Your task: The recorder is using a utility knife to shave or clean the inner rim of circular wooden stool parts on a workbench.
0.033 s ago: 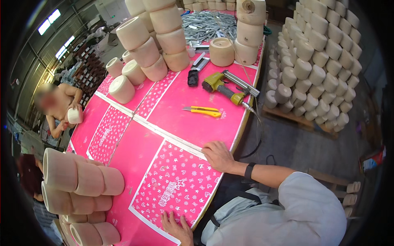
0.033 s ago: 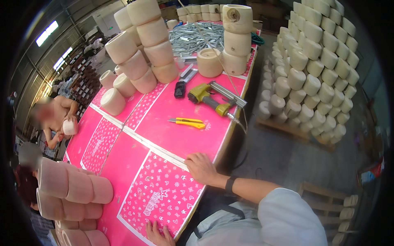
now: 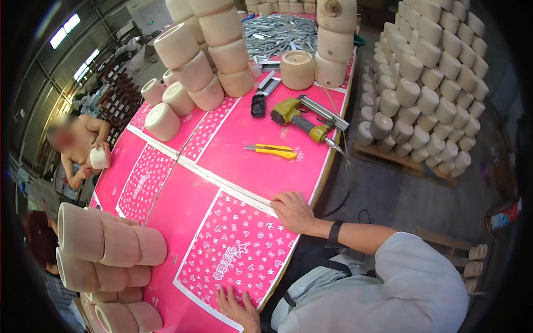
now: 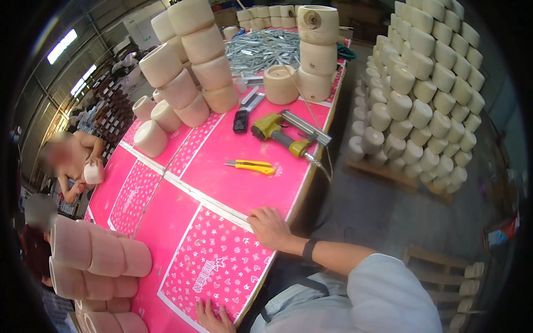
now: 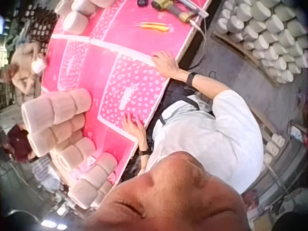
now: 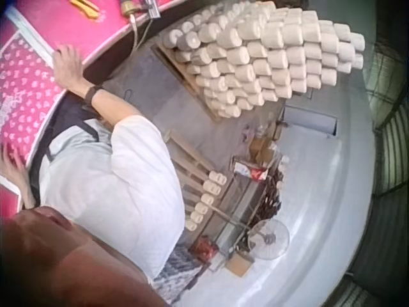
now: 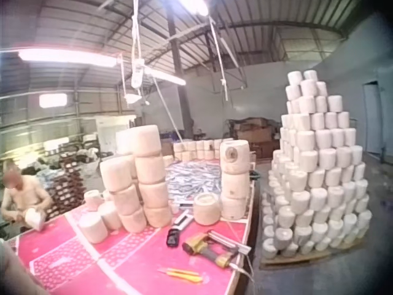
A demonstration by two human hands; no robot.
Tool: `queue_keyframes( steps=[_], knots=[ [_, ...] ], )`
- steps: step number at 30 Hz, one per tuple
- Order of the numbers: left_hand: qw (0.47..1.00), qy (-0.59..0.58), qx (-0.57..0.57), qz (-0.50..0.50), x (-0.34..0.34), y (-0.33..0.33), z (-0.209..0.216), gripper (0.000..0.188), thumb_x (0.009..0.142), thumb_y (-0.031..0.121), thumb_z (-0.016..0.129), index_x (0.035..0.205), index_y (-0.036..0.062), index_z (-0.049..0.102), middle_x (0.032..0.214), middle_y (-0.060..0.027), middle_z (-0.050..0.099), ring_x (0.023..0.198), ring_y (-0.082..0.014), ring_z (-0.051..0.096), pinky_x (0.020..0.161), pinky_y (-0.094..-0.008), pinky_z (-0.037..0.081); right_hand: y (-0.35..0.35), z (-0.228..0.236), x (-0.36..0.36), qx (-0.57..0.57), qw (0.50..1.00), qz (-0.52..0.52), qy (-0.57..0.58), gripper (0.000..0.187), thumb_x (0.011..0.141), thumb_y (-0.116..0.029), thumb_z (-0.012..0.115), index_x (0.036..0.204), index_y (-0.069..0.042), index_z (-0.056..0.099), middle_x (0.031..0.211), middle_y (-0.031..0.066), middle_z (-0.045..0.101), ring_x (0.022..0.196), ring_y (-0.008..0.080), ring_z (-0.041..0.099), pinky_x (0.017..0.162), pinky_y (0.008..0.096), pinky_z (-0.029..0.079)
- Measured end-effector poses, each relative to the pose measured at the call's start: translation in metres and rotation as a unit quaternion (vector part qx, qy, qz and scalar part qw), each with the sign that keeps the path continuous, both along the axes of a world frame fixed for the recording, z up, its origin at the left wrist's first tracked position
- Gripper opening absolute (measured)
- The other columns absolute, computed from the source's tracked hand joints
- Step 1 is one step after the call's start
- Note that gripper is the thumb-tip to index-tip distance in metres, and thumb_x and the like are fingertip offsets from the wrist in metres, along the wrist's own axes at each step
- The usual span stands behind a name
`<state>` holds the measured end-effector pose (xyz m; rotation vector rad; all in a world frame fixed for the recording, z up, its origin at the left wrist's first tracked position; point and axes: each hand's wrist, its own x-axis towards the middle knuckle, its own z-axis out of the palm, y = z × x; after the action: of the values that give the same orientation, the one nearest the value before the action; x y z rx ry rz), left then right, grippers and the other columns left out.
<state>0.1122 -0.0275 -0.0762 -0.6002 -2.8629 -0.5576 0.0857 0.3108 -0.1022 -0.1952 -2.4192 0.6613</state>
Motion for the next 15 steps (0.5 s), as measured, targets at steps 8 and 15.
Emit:
queue_keyframes(
  steps=[8, 15],
  knots=[
    [1.000, -0.001, 0.009, -0.026, -0.003, 0.015, -0.003, 0.044, 0.093, 0.026, 0.063, 0.128, -0.0009, 0.058, 0.137, -0.0280, 0.049, 0.127, -0.0439, 0.044, 0.109, -0.0529, 0.032, 0.013, -0.009, 0.003, -0.021, 1.000, -0.012, -0.021, 0.021, 0.087, -0.013, 0.053, 0.102, -0.002, 0.063, 0.111, 0.0126, 0.057, 0.105, 0.0278, 0.052, 0.090, 0.0404, 0.040],
    [0.997, 0.052, -0.051, 0.004, 0.003, 0.033, 0.007, 0.044, 0.096, 0.028, 0.059, 0.120, -0.0092, 0.059, 0.129, -0.0301, 0.053, 0.122, -0.0435, 0.049, 0.108, -0.0497, 0.036, 0.005, -0.014, -0.005, -0.041, 0.999, -0.023, 0.019, 0.019, 0.087, -0.011, 0.053, 0.095, 0.002, 0.064, 0.114, 0.0155, 0.059, 0.111, 0.0266, 0.051, 0.091, 0.0384, 0.041]
  ],
)
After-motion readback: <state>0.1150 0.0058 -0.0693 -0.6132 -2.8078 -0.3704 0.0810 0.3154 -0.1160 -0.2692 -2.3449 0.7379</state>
